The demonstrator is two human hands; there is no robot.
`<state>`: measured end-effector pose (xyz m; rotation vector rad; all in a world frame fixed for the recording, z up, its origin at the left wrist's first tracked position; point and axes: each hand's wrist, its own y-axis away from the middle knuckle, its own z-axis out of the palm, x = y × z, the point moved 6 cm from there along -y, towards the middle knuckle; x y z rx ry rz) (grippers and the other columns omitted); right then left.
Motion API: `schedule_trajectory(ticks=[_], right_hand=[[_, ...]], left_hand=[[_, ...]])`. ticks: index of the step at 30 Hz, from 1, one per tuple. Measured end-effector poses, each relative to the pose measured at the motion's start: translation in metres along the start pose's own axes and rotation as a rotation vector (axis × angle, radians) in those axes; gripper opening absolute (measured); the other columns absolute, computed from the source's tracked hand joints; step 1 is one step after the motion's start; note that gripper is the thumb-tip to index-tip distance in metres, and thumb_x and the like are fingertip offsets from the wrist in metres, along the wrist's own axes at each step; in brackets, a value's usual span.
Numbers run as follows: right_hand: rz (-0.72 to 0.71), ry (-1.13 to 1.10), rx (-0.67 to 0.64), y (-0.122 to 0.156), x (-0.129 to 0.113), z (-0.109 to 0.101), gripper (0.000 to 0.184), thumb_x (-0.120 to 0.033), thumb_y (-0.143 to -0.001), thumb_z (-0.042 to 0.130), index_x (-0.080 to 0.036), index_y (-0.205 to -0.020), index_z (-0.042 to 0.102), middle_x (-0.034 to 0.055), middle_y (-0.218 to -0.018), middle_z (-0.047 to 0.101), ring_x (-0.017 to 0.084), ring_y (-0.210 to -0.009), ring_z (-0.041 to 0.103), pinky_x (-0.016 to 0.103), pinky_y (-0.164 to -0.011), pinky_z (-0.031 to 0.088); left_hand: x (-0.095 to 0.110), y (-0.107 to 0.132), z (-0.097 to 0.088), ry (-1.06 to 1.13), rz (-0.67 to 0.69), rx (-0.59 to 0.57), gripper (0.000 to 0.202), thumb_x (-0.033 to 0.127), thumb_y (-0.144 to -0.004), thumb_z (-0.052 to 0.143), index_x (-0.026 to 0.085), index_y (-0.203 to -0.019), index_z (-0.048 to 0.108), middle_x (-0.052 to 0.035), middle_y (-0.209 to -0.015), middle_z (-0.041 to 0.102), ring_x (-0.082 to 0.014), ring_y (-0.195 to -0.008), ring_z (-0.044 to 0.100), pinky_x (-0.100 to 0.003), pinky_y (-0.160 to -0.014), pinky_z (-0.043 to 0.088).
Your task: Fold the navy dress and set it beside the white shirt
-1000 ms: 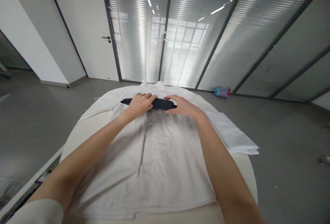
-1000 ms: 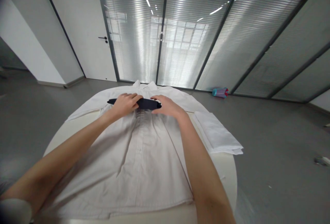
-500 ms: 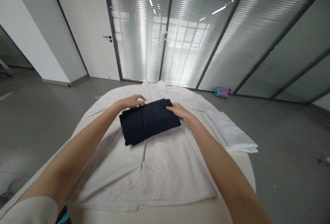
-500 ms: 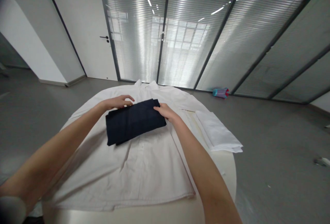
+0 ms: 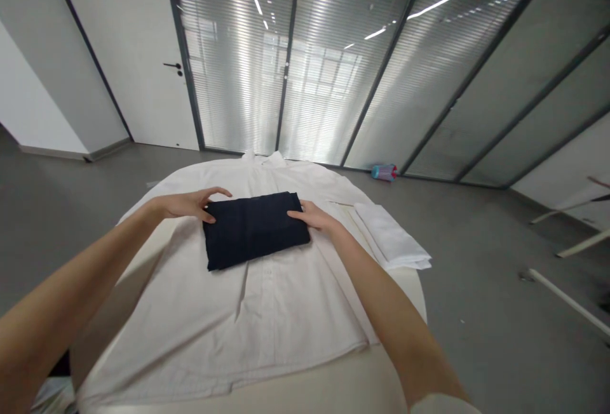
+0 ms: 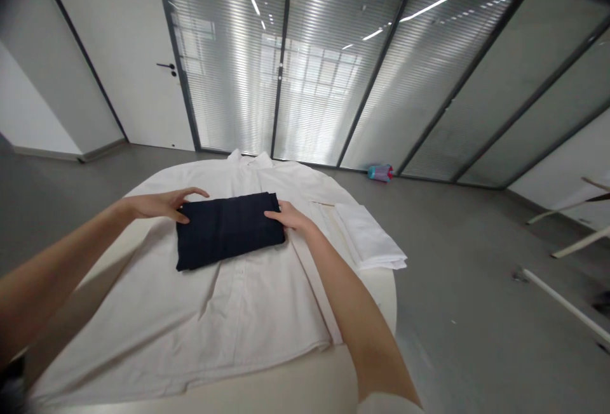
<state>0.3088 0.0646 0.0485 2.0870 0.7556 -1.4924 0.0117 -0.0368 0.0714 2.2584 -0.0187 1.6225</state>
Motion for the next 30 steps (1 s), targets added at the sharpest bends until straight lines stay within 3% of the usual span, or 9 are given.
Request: schedule_trajectory(ticks=[3, 6, 11, 14, 19, 24, 30], right_hand=[[0.039, -0.184, 0.116, 0.031, -0.005, -0.019, 0.051, -0.039, -0.078, 0.078, -0.021, -0.124, 0.065, 0.0074, -0.112, 0.075, 0.025, -0.100, 0.071, 0.041, -0.086, 0.059], [0.031, -0.361, 0.276, 0.076, -0.008, -0.051, 0.044, -0.031, -0.077, 0.077, -0.022, -0.119, 0.064, 0.0060, -0.110, 0.075, 0.023, -0.096, 0.072, 0.038, -0.083, 0.061], [0.025, -0.526, 0.640, 0.163, 0.011, -0.111, 0.038, -0.024, -0.077, 0.074, -0.024, -0.113, 0.063, 0.0054, -0.103, 0.076, 0.023, -0.096, 0.073, 0.039, -0.082, 0.063], [0.024, -0.569, 0.803, 0.206, 0.033, -0.135, 0.034, -0.026, -0.078, 0.071, -0.025, -0.111, 0.062, 0.0078, -0.106, 0.075, 0.025, -0.102, 0.072, 0.041, -0.085, 0.062], [-0.012, -0.621, 0.957, 0.246, 0.069, -0.159, 0.034, -0.028, -0.076, 0.070, -0.027, -0.109, 0.061, 0.0075, -0.116, 0.072, 0.025, -0.109, 0.070, 0.042, -0.091, 0.061], [-0.037, -0.662, 0.996, 0.256, 0.095, -0.161, 0.034, -0.032, -0.074, 0.074, -0.028, -0.105, 0.060, 0.0069, -0.109, 0.074, 0.025, -0.106, 0.071, 0.040, -0.091, 0.062], [-0.090, -0.859, 1.073, 0.247, 0.114, -0.147, 0.044, -0.023, -0.065, 0.081, -0.023, -0.102, 0.057, 0.0037, -0.095, 0.074, 0.023, -0.089, 0.074, 0.036, -0.074, 0.065]], left_hand=[[0.023, -0.015, -0.003, 0.139, 0.127, 0.205, 0.091, 0.027, -0.056, 0.089, 0.033, -0.137, 0.050, -0.0021, -0.099, 0.069, -0.0205, -0.088, 0.070, -0.031, -0.075, 0.058], [0.053, -0.054, 0.018, 0.292, 0.212, 0.358, 0.085, 0.024, -0.060, 0.087, 0.032, -0.135, 0.049, 0.0006, -0.090, 0.069, -0.0161, -0.078, 0.068, -0.026, -0.067, 0.055], [0.124, -0.146, 0.111, 0.144, 0.304, 0.303, 0.056, 0.015, -0.071, 0.074, 0.026, -0.123, 0.057, -0.0020, -0.093, 0.071, -0.0175, -0.080, 0.069, -0.026, -0.064, 0.054], [0.181, -0.194, 0.170, -0.184, 0.548, 0.345, 0.033, 0.012, -0.077, 0.066, 0.017, -0.109, 0.066, -0.0080, -0.095, 0.072, -0.0217, -0.089, 0.071, -0.033, -0.074, 0.058], [0.246, -0.256, 0.251, -0.360, 0.764, 0.270, 0.015, 0.007, -0.072, 0.065, 0.014, -0.080, 0.075, -0.0092, -0.097, 0.074, -0.0236, -0.101, 0.068, -0.036, -0.099, 0.050], [0.267, -0.292, 0.299, -0.491, 0.874, 0.183, 0.019, 0.006, -0.074, 0.062, 0.013, -0.080, 0.077, -0.0094, -0.095, 0.076, -0.0224, -0.099, 0.069, -0.033, -0.099, 0.049], [0.247, -0.320, 0.330, -0.624, 0.859, 0.149, 0.022, 0.005, -0.077, 0.060, 0.014, -0.084, 0.078, -0.0073, -0.095, 0.077, -0.0209, -0.097, 0.070, -0.031, -0.096, 0.052]])
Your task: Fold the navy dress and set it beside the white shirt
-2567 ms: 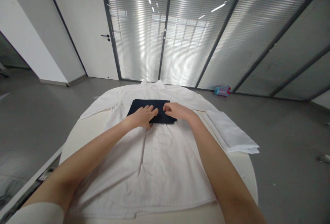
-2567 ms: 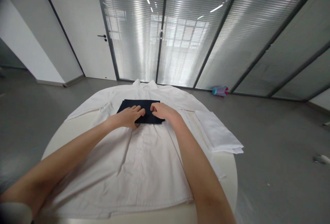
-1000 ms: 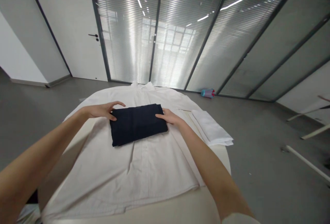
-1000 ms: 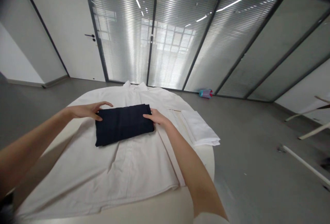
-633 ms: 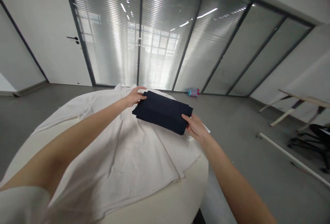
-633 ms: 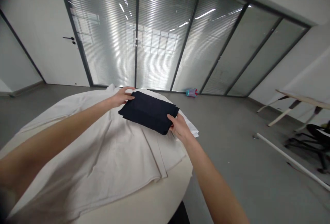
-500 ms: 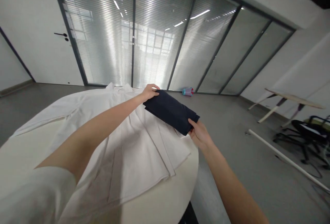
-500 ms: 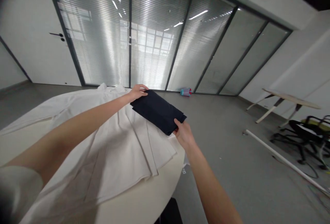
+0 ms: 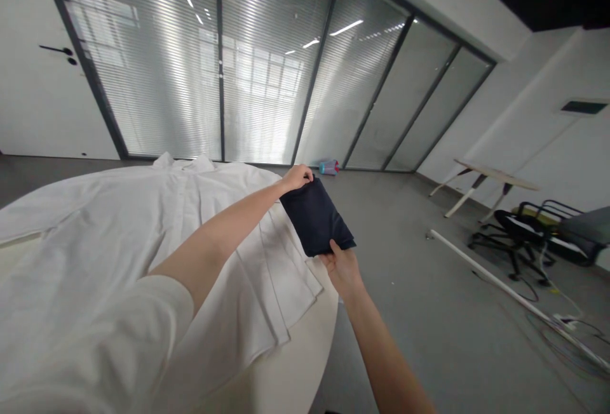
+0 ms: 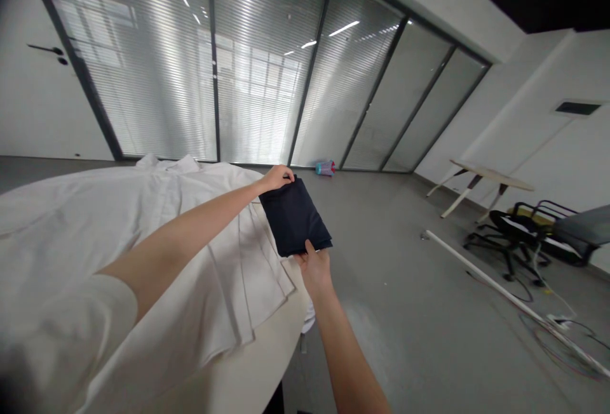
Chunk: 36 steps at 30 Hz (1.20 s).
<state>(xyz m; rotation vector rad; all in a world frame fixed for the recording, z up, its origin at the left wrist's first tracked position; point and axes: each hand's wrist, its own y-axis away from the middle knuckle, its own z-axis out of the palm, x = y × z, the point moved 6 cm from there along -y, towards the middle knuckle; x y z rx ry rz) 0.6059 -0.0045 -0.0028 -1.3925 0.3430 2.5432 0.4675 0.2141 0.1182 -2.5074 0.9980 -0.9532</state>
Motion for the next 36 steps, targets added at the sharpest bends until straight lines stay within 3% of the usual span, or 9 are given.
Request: schedule_trajectory(ticks=[4, 8, 12, 15, 17, 20, 26, 31, 36], right_hand=[[0.010, 0.114, 0.076, 0.005, 0.006, -0.019, 0.052, -0.026, -0.063, 0.082, -0.023, -0.106, 0.052, 0.0027, -0.094, 0.069, 0.021, -0.080, 0.072, 0.038, -0.073, 0.064], [-0.419, 0.612, 0.339, 0.023, -0.040, -0.040, 0.058, -0.039, -0.071, 0.075, -0.022, -0.122, 0.052, 0.0119, -0.124, 0.054, 0.028, -0.115, 0.061, 0.048, -0.098, 0.054], [-0.846, 1.172, 0.123, 0.021, -0.073, 0.023, 0.041, -0.044, -0.093, 0.049, -0.019, -0.121, 0.065, 0.0174, -0.141, 0.044, 0.030, -0.137, 0.042, 0.052, -0.113, 0.036], [-0.773, 1.517, -0.063, -0.009, -0.062, 0.070, 0.049, -0.041, -0.103, 0.031, -0.019, -0.134, 0.061, 0.0161, -0.150, 0.044, 0.031, -0.142, 0.038, 0.052, -0.115, 0.033], [-0.606, 1.764, -0.098, -0.030, -0.044, 0.080, 0.053, -0.043, -0.105, 0.027, -0.021, -0.146, 0.051, 0.0150, -0.156, 0.039, 0.033, -0.145, 0.033, 0.055, -0.115, 0.030], [-0.445, 2.037, -0.128, -0.046, -0.018, 0.072, 0.058, -0.044, -0.105, 0.027, -0.017, -0.155, 0.037, 0.0175, -0.159, 0.035, 0.034, -0.146, 0.033, 0.054, -0.116, 0.027], [-0.515, 2.217, -0.119, -0.048, -0.002, 0.053, 0.063, -0.042, -0.104, 0.025, -0.010, -0.158, 0.028, 0.0212, -0.160, 0.031, 0.033, -0.147, 0.033, 0.049, -0.116, 0.029], [-0.511, 2.188, -0.122, -0.049, 0.000, 0.055, 0.065, -0.042, -0.103, 0.021, -0.008, -0.158, 0.028, 0.0218, -0.159, 0.032, 0.033, -0.146, 0.034, 0.050, -0.116, 0.029], [-0.463, 2.057, -0.129, -0.056, -0.007, 0.054, 0.066, -0.045, -0.102, 0.023, -0.009, -0.156, 0.032, 0.0205, -0.159, 0.033, 0.034, -0.147, 0.032, 0.054, -0.116, 0.028]], left_hand=[[-0.007, 0.013, 0.018, -0.089, -0.025, -0.053, 0.021, 0.009, -0.081, 0.061, 0.017, -0.086, 0.079, -0.0076, -0.101, 0.076, -0.0230, -0.102, 0.070, -0.033, -0.098, 0.051], [0.002, 0.029, 0.017, -0.141, -0.025, -0.056, 0.029, 0.028, -0.093, 0.056, 0.021, -0.113, 0.075, -0.0086, -0.126, 0.070, -0.0281, -0.120, 0.062, -0.043, -0.109, 0.043], [0.024, 0.052, 0.032, -0.213, 0.039, -0.246, 0.043, 0.044, -0.103, 0.037, 0.029, -0.135, 0.062, -0.0056, -0.140, 0.061, -0.0310, -0.133, 0.052, -0.063, -0.115, 0.026], [0.030, 0.073, 0.049, -0.270, 0.037, -0.410, 0.048, 0.044, -0.105, 0.027, 0.030, -0.144, 0.052, -0.0059, -0.156, 0.044, -0.0306, -0.145, 0.036, -0.068, -0.116, 0.017], [0.028, 0.083, 0.055, -0.267, 0.008, -0.448, 0.050, 0.043, -0.105, 0.024, 0.030, -0.149, 0.044, -0.0065, -0.161, 0.035, -0.0285, -0.149, 0.029, -0.066, -0.117, 0.018], [0.024, 0.090, 0.058, -0.257, -0.017, -0.440, 0.053, 0.043, -0.105, 0.020, 0.029, -0.152, 0.040, -0.0057, -0.163, 0.031, -0.0279, -0.150, 0.026, -0.064, -0.118, 0.018], [0.027, 0.094, 0.060, -0.246, -0.030, -0.389, 0.053, 0.044, -0.106, 0.020, 0.027, -0.152, 0.042, -0.0040, -0.163, 0.031, -0.0273, -0.151, 0.024, -0.058, -0.120, 0.018], [0.024, 0.114, 0.032, -0.262, 0.030, -0.176, 0.052, 0.044, -0.106, 0.028, 0.019, -0.144, 0.053, -0.0090, -0.156, 0.043, -0.0239, -0.147, 0.034, -0.042, -0.121, 0.026], [-0.021, 0.187, -0.055, -0.321, -0.066, -0.091, 0.042, 0.042, -0.104, 0.037, 0.025, -0.125, 0.068, -0.0020, -0.142, 0.060, -0.0158, -0.129, 0.057, -0.026, -0.109, 0.042]])
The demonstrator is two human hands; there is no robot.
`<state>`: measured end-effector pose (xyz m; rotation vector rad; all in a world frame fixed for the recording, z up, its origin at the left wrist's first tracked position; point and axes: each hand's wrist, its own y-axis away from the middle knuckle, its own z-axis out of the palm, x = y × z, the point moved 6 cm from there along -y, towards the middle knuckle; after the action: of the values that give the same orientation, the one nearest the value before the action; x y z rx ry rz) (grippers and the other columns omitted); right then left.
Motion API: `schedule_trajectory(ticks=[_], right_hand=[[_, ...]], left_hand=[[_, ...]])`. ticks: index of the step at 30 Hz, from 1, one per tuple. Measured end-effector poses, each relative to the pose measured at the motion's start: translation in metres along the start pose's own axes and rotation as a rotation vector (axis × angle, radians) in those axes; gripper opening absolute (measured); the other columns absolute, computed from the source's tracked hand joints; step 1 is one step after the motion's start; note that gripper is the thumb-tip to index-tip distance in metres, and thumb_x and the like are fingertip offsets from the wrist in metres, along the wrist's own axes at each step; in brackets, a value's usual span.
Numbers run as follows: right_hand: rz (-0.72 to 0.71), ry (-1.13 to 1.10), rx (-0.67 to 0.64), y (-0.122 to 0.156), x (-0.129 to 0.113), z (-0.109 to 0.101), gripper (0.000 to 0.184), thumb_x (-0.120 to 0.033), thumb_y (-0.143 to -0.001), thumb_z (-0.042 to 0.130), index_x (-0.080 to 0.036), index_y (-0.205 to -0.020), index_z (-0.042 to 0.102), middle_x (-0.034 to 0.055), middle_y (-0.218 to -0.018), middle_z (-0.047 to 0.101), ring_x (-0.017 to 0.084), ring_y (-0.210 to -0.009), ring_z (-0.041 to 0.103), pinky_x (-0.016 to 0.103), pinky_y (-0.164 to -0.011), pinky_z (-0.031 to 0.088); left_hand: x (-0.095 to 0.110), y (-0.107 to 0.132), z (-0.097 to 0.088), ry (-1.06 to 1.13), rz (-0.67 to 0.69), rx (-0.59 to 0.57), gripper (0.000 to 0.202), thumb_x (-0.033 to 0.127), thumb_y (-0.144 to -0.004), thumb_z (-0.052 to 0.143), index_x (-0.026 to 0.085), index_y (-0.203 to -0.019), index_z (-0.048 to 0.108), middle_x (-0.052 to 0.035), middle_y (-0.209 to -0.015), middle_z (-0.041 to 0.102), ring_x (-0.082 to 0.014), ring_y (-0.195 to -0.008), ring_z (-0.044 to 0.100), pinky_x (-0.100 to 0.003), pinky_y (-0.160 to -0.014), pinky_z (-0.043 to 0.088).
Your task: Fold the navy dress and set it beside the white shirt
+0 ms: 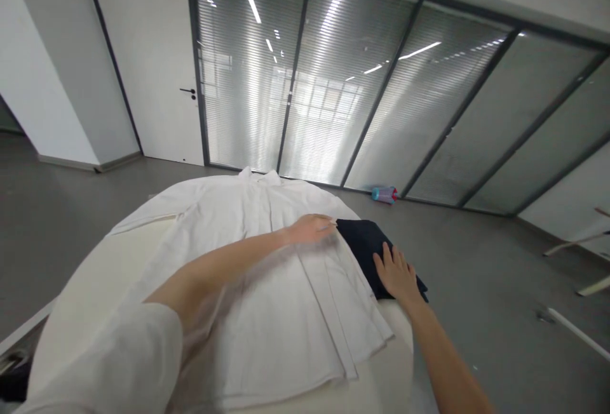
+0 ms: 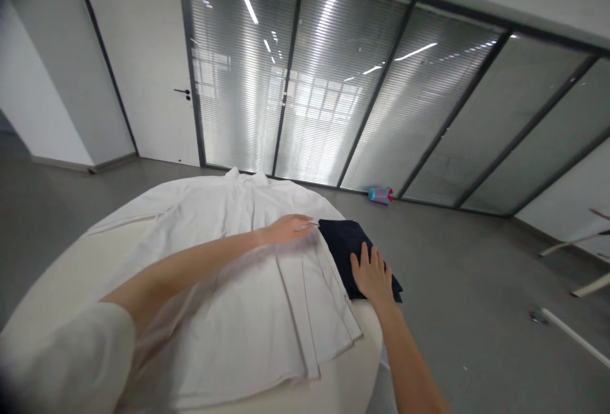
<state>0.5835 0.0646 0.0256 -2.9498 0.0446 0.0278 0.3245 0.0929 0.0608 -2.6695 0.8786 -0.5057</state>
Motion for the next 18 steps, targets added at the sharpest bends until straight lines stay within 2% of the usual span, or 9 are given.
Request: schedule_trajectory(ticks=[3, 5, 7, 8, 9, 11, 14, 16, 18], right_hand=[[0.021, -0.112, -0.046, -0.011, 0.002, -0.016, 0.060, -0.041, -0.097, 0.040, -0.009, -0.148, 0.047, 0.0209, -0.152, 0.044, 0.037, -0.141, 0.040, 0.059, -0.114, 0.032], [0.011, -0.248, 0.019, -0.018, -0.010, -0.036, 0.049, -0.033, -0.091, 0.050, -0.009, -0.133, 0.061, 0.0191, -0.140, 0.058, 0.035, -0.134, 0.050, 0.055, -0.113, 0.037], [-0.047, -0.470, 0.133, -0.023, -0.039, -0.057, 0.038, -0.025, -0.090, 0.049, -0.011, -0.118, 0.069, 0.0154, -0.128, 0.067, 0.027, -0.123, 0.060, 0.042, -0.110, 0.043], [-0.064, -0.598, 0.132, -0.026, -0.058, -0.061, 0.035, -0.023, -0.090, 0.047, -0.012, -0.113, 0.071, 0.0137, -0.121, 0.071, 0.024, -0.114, 0.066, 0.037, -0.104, 0.048], [-0.091, -0.713, 0.073, -0.030, -0.080, -0.061, 0.035, -0.021, -0.092, 0.044, -0.013, -0.112, 0.071, 0.0123, -0.116, 0.073, 0.021, -0.107, 0.069, 0.034, -0.098, 0.052], [-0.110, -0.803, -0.084, -0.042, -0.127, -0.054, 0.040, -0.017, -0.094, 0.038, -0.011, -0.119, 0.069, 0.0114, -0.113, 0.074, 0.018, -0.097, 0.073, 0.030, -0.087, 0.057], [-0.099, -0.518, -0.129, -0.072, -0.172, -0.049, 0.039, -0.013, -0.095, 0.041, -0.015, -0.122, 0.068, 0.0095, -0.117, 0.073, 0.018, -0.102, 0.071, 0.028, -0.089, 0.054], [-0.072, -0.380, -0.119, -0.096, -0.182, -0.050, 0.037, -0.012, -0.094, 0.045, -0.016, -0.120, 0.070, 0.0124, -0.124, 0.070, 0.022, -0.115, 0.065, 0.032, -0.097, 0.050], [-0.022, -0.271, -0.126, -0.118, -0.177, -0.052, 0.034, -0.012, -0.092, 0.049, -0.012, -0.119, 0.070, 0.0189, -0.127, 0.067, 0.028, -0.122, 0.061, 0.039, -0.101, 0.046]], left_hand=[[-0.065, 0.067, -0.043, -0.054, -0.131, 0.028, 0.043, 0.042, -0.102, 0.037, 0.020, -0.116, 0.072, -0.0071, -0.134, 0.066, -0.0229, -0.125, 0.060, -0.034, -0.107, 0.045], [-0.106, 0.115, -0.065, -0.085, -0.227, 0.048, 0.045, 0.045, -0.100, 0.037, 0.020, -0.110, 0.073, -0.0102, -0.130, 0.068, -0.0266, -0.120, 0.063, -0.038, -0.104, 0.048], [-0.141, 0.158, -0.078, -0.145, -0.336, 0.048, 0.045, 0.049, -0.098, 0.038, 0.024, -0.109, 0.073, -0.0074, -0.128, 0.069, -0.0253, -0.118, 0.065, -0.034, -0.101, 0.048], [-0.155, 0.177, -0.083, -0.178, -0.375, 0.050, 0.045, 0.050, -0.097, 0.037, 0.024, -0.110, 0.073, -0.0064, -0.128, 0.070, -0.0253, -0.119, 0.064, -0.034, -0.102, 0.048], [-0.165, 0.193, -0.087, -0.196, -0.401, 0.055, 0.047, 0.049, -0.098, 0.035, 0.024, -0.111, 0.072, -0.0062, -0.128, 0.070, -0.0260, -0.121, 0.063, -0.035, -0.102, 0.047], [-0.179, 0.216, -0.091, -0.187, -0.460, 0.065, 0.049, 0.050, -0.098, 0.032, 0.024, -0.113, 0.071, -0.0061, -0.128, 0.069, -0.0264, -0.118, 0.064, -0.035, -0.101, 0.047], [-0.187, 0.232, -0.096, -0.179, -0.522, 0.079, 0.052, 0.051, -0.098, 0.030, 0.023, -0.113, 0.071, -0.0068, -0.128, 0.069, -0.0266, -0.116, 0.064, -0.035, -0.100, 0.047], [-0.186, 0.234, -0.098, -0.227, -0.516, 0.086, 0.050, 0.050, -0.097, 0.032, 0.022, -0.112, 0.071, -0.0079, -0.128, 0.069, -0.0280, -0.120, 0.062, -0.038, -0.103, 0.045], [-0.185, 0.236, -0.099, -0.279, -0.500, 0.091, 0.048, 0.047, -0.096, 0.034, 0.021, -0.112, 0.071, -0.0091, -0.129, 0.068, -0.0290, -0.124, 0.060, -0.040, -0.104, 0.044]])
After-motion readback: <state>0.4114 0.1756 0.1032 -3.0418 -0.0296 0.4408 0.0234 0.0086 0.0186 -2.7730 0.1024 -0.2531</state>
